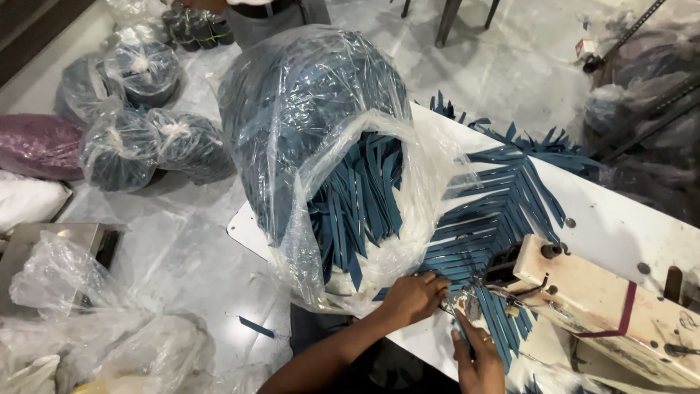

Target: Stitching small blue fabric shoe components using an industrial sewing machine.

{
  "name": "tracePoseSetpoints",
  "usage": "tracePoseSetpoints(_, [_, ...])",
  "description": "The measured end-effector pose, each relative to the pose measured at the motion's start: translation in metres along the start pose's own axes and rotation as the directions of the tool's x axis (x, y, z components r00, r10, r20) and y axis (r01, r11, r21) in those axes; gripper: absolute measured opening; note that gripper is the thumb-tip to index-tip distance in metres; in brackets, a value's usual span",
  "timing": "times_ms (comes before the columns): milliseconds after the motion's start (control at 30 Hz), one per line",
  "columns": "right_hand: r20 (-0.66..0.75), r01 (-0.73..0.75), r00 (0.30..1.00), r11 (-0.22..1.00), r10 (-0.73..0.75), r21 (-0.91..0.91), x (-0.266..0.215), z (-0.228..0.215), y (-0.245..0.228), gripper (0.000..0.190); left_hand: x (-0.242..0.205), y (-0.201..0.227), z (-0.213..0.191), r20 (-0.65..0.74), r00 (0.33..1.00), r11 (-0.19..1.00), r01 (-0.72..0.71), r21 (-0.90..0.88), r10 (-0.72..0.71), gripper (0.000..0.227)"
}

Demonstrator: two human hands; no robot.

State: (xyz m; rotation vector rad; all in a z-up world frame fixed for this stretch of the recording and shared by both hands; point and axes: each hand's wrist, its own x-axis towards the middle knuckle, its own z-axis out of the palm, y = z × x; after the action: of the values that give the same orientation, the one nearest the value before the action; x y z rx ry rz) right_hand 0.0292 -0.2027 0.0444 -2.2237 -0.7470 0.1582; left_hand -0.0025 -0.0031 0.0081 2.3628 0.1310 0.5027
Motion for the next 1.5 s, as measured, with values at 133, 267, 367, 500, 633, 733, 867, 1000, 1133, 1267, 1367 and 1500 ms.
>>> tracePoseSetpoints(133, [0.202,-0.350,0.922,0.934,0.330,0.070,0.010,-0.009,-0.020,0.048,0.001,0.000,-0.003,-0.077,0.997,0.999,-0.031,-0.016,0.030,0.022])
tracePoseSetpoints(267, [0.080,-0.100,0.992,0.995,0.097,0.030,0.004,0.001,0.005,0.052,0.005,0.004,-0.005,-0.058,0.998,1.000,-0.006,-0.028,0.004,0.023])
tracePoseSetpoints(367, [0.121,-0.090,0.992,0.910,0.044,0.406,-0.010,0.002,0.045,0.045,0.003,-0.001,-0.004,0.073,0.997,0.999,0.025,0.031,-0.027,0.023])
tracePoseSetpoints(500, [0.442,-0.477,0.874,0.518,0.200,0.710,-0.024,-0.027,0.046,0.050,0.003,-0.010,0.009,0.114,0.993,0.999,0.043,-0.010,-0.041,0.023])
tracePoseSetpoints(633, [-0.203,-0.037,0.979,0.998,0.025,-0.056,0.014,-0.069,-0.072,0.048,-0.002,-0.018,0.017,0.179,0.984,0.999,0.004,0.039,-0.011,0.031])
tracePoseSetpoints(733, [-0.155,-0.086,0.986,0.985,0.063,-0.147,0.014,-0.066,-0.052,0.044,0.008,-0.006,0.000,0.111,0.994,0.999,0.016,-0.029,-0.013,0.030])
tracePoseSetpoints(867, [-0.152,0.043,0.986,0.988,-0.066,-0.151,0.004,-0.053,-0.025,0.047,0.005,0.000,0.008,0.182,0.979,0.996,0.090,0.003,-0.089,0.030])
tracePoseSetpoints(1000, [-0.150,-0.092,0.987,0.971,0.059,-0.220,0.005,-0.026,0.007,0.036,0.009,0.009,0.011,0.126,0.989,0.996,0.084,-0.039,-0.078,0.033])
tracePoseSetpoints(1133, [-0.190,-0.020,0.982,0.974,-0.024,-0.227,0.015,-0.008,0.020,0.034,0.015,0.011,0.020,0.138,0.988,0.998,0.061,0.036,-0.065,0.029])
tracePoseSetpoints(1267, [-0.152,-0.085,0.987,0.958,0.044,-0.274,0.022,-0.004,0.020,0.033,0.013,0.012,0.034,0.133,0.990,0.994,0.025,0.109,-0.039,0.031])
tracePoseSetpoints(1367, [-0.166,-0.125,0.983,0.957,0.083,-0.262,0.030,-0.004,0.016,0.032,0.017,0.011,0.040,0.130,0.991,0.983,-0.011,0.185,-0.014,0.040])
tracePoseSetpoints(1500, [-0.153,-0.129,0.985,0.945,0.086,-0.300,0.033,-0.002,0.018,0.031,0.022,0.011,0.041,0.188,0.981,0.982,0.003,0.191,-0.039,0.042])
